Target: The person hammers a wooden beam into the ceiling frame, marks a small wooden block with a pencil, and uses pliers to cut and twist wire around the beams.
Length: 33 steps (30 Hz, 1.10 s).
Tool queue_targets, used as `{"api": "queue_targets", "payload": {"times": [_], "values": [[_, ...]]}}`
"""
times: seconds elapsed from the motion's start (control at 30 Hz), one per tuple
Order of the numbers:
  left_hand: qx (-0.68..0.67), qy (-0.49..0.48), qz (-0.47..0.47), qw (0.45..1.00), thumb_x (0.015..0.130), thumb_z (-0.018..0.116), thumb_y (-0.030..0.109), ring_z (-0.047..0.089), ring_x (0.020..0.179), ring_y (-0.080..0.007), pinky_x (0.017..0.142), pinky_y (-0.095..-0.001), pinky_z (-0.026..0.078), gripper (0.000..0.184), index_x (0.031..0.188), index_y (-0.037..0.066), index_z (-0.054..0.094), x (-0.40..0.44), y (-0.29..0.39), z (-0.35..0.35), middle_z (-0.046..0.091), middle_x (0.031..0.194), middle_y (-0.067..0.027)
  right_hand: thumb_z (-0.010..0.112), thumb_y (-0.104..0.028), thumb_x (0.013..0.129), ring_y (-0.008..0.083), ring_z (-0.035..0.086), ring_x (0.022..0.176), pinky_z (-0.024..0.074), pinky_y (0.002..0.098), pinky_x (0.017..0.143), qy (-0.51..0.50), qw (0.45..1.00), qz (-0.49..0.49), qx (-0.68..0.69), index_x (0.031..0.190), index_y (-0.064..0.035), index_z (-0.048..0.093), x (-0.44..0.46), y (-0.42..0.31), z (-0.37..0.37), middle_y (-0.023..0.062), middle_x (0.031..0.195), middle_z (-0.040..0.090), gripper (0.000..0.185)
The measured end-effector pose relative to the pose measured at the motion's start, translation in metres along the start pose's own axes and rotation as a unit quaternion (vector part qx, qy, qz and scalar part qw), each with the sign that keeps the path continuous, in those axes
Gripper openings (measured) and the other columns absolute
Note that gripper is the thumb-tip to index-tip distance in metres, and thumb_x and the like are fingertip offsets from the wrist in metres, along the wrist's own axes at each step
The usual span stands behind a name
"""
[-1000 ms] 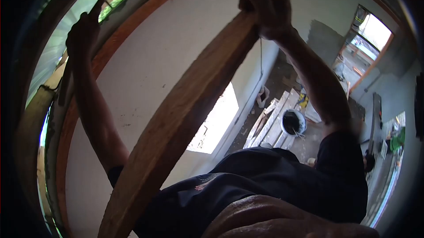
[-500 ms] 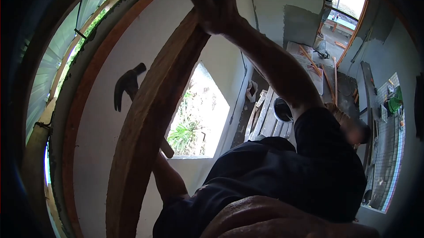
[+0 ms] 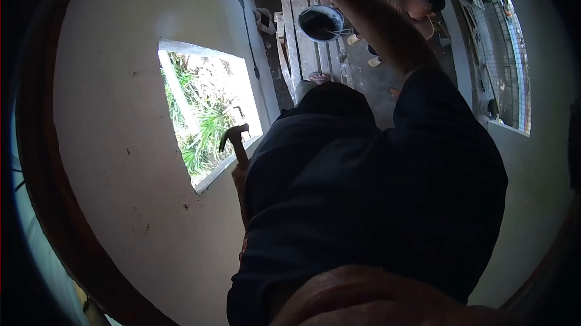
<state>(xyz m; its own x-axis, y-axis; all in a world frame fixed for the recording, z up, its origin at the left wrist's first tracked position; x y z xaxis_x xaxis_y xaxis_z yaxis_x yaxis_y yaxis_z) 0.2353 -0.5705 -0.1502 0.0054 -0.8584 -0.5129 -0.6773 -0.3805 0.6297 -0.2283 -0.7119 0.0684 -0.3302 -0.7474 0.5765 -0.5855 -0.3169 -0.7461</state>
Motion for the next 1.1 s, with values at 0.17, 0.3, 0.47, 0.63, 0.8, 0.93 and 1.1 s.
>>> {"api": "queue_targets", "payload": {"times": [0.17,0.3,0.47,0.63,0.8,0.93,1.1], "values": [[0.122,-0.109,-0.064,0.984,0.082,0.063,0.026,0.045,0.041,-0.0099,0.04,-0.0282,0.038,0.026,0.069,0.005,0.053,0.004,-0.042,0.025,0.047,0.052,-0.0001,0.064,-0.024,0.079,0.029,0.066,0.076,0.0512,0.0402,0.07,-0.177,0.917,0.302,-0.189,0.089,-0.0034,0.064,-0.206,0.218,0.006,0.0153,0.081,0.067,0.023],[0.207,-0.166,-0.104,0.959,0.081,0.063,0.027,0.045,0.041,-0.01,0.04,-0.0281,0.039,0.026,0.069,0.005,0.053,0.02,-0.066,0.027,0.047,0.053,-0.0001,0.062,-0.019,0.076,0.0334,0.065,0.089,0.0502,0.0403,0.077,-0.361,0.783,0.46,-0.214,0.091,-0.0071,0.067,-0.385,0.28,0.009,0.0188,0.09,0.066,0.02],[0.291,-0.212,-0.129,0.924,0.081,0.064,0.028,0.045,0.041,-0.0101,0.04,-0.028,0.039,0.027,0.07,0.006,0.053,0.052,-0.078,0.029,0.047,0.053,-0.0002,0.062,-0.019,0.073,0.0323,0.065,0.092,0.0514,0.0385,0.08,-0.277,0.721,0.591,-0.234,0.093,-0.0094,0.07,-0.482,0.355,0.0,0.0184,0.096,0.067,0.024],[0.322,-0.234,-0.147,0.905,0.08,0.064,0.029,0.046,0.042,-0.0102,0.04,-0.0279,0.04,0.028,0.07,0.006,0.052,0.08,-0.061,0.043,0.047,0.053,-0.0003,0.06,-0.024,0.079,0.0325,0.066,0.079,0.0519,0.0394,0.071,-0.209,0.771,0.546,-0.252,0.084,-0.0097,0.069,-0.466,0.412,0.013,0.0162,0.082,0.067,0.018],[0.24,-0.254,-0.232,0.908,0.08,0.065,0.031,0.048,0.043,-0.0112,0.04,-0.0294,0.043,0.029,0.075,0.006,0.051,0.104,0.012,0.098,0.047,0.055,-0.0007,0.061,-0.024,0.081,0.0309,0.066,0.083,0.0519,0.038,0.075,-0.238,0.784,0.533,-0.213,0.088,-0.0084,0.068,-0.42,0.457,0.058,0.0146,0.083,0.068,0.019],[0.172,-0.25,-0.312,0.9,0.081,0.066,0.032,0.049,0.043,-0.012,0.04,-0.03,0.044,0.031,0.079,0.005,0.05,0.133,-0.037,0.138,0.048,0.057,-0.0011,0.064,-0.024,0.08,0.0296,0.066,0.087,0.0511,0.0375,0.077,-0.237,0.773,0.546,-0.219,0.091,-0.0074,0.068,-0.418,0.514,0.097,0.0141,0.088,0.068,0.02],[0.141,-0.258,-0.334,0.896,0.08,0.065,0.035,0.05,0.044,-0.0133,0.04,-0.0301,0.045,0.035,0.08,0.003,0.05,0.148,-0.079,0.193,0.049,0.056,-0.0025,0.061,-0.017,0.08,0.0317,0.065,0.088,0.0512,0.039,0.079,-0.193,0.798,0.511,-0.256,0.095,-0.0057,0.067,-0.418,0.606,0.14,0.0154,0.091,0.068,0.019]]}}
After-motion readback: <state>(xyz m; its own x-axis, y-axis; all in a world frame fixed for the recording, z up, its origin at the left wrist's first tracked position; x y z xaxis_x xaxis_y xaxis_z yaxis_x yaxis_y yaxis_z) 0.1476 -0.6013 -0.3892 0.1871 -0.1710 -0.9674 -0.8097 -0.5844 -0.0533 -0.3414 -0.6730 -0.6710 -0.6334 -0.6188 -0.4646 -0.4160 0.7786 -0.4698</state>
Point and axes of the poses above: each hand's wrist, its own x-axis towards the middle knuckle, its own z-axis out of the palm, y = z × x, the point moved 5 cm from there along x, towards the middle knuckle
